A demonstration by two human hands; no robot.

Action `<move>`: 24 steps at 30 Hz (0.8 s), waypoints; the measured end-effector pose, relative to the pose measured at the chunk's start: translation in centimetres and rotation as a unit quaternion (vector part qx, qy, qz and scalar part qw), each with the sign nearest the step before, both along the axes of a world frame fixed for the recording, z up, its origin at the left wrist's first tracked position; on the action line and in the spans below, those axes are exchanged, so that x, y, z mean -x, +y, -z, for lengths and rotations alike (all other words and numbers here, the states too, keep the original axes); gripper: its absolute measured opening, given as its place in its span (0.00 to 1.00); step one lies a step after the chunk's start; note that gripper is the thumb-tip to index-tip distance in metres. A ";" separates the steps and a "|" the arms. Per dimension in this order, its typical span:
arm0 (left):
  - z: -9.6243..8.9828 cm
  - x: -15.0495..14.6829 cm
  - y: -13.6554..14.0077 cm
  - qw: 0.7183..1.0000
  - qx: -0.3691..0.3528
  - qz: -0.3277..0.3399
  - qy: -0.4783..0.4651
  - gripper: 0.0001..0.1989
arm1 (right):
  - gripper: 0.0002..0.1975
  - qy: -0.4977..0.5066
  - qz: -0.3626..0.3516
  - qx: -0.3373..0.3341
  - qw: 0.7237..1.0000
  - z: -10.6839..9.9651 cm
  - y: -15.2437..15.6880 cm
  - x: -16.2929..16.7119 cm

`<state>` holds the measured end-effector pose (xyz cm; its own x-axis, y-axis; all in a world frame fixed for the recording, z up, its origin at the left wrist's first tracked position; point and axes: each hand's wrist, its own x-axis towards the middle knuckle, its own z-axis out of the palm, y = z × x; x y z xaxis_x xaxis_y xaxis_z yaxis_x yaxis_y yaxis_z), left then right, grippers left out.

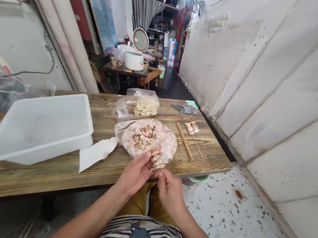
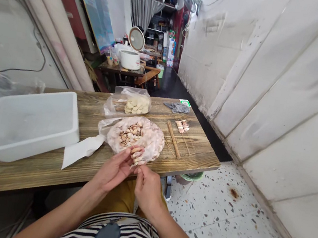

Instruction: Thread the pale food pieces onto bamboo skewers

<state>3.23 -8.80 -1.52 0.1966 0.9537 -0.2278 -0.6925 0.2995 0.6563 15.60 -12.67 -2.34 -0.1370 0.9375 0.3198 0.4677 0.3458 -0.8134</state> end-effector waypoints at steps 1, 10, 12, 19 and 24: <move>0.0 0.1 0.0 1.000 -0.008 0.000 -0.003 0.14 | 0.12 -0.004 0.003 -0.009 1.000 0.0 0.2 0.0; 0.8 5.1 3.4 0.898 -0.137 -0.162 0.385 0.13 | 0.14 -0.007 0.041 -0.033 0.999 1.4 0.4 -0.4; 1.0 6.2 4.9 0.842 -0.184 -0.155 0.484 0.11 | 0.14 -0.011 0.044 -0.024 0.999 1.7 0.3 -0.7; 1.5 7.7 10.1 0.581 -0.264 -0.009 0.770 0.12 | 0.14 -0.008 0.048 0.013 0.999 2.5 0.1 -1.7; 2.3 7.3 12.1 0.544 -0.289 0.037 0.787 0.13 | 0.14 0.006 0.037 0.027 0.999 3.0 0.1 -1.9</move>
